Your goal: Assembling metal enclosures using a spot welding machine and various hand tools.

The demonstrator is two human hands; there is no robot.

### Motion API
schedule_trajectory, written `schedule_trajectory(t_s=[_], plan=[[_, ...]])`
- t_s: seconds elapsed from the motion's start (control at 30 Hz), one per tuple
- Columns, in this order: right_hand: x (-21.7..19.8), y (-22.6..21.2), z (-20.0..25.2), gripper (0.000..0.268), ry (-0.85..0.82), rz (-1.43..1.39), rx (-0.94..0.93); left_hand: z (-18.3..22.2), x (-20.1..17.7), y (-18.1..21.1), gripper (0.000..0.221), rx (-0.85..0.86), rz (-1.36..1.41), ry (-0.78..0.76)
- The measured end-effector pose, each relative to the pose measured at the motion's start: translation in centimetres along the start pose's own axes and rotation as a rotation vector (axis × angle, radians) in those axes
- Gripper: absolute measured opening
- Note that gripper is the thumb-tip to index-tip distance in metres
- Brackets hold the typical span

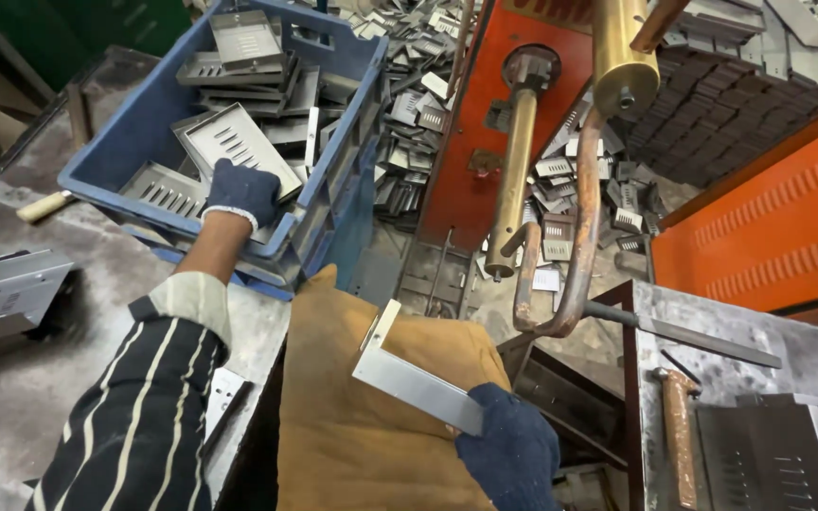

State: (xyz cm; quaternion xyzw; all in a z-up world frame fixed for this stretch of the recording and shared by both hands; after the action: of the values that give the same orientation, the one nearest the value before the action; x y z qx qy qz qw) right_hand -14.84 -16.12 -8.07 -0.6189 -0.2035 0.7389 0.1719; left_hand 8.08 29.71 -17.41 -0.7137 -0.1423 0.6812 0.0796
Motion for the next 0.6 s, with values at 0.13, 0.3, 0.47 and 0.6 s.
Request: schedule_trajectory(t_s=[0.13, 0.3, 0.47, 0.6], plan=[[0.2, 1.4, 0.1, 0.040, 0.027, -0.033, -0.034, -1.1, 1.0, -1.4, 0.013, 0.005, -0.007, 0.091], [-1.0, 2.0, 0.3, 0.042, 0.011, -0.019, 0.086, 0.5, -7.5, -4.5, 0.026, 0.112, 0.335, -0.234], [-1.9, 1.7, 0.6, 0.043, 0.285, -0.125, -0.269, 4.2, -14.6, -6.1, 0.035, 0.094, 0.401, 0.007], [-3.7, -0.7, 1.5, 0.050, 0.106, -0.185, -0.054, 7.3, -17.3, -6.6, 0.042, 0.081, 0.639, 0.259]])
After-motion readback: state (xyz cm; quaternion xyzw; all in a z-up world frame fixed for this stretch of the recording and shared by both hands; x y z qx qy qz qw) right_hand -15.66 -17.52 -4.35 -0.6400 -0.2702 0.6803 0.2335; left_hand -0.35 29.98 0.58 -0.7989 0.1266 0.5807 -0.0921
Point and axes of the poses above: each hand's wrist, its own z-axis away from the middle knuckle, its own x-axis out of the palm, y = z × x, the point moved 2 cm from there along -z, towards the middle knuckle, and after that the axes turned 8 degrees about -z, right-handed, at the moved point
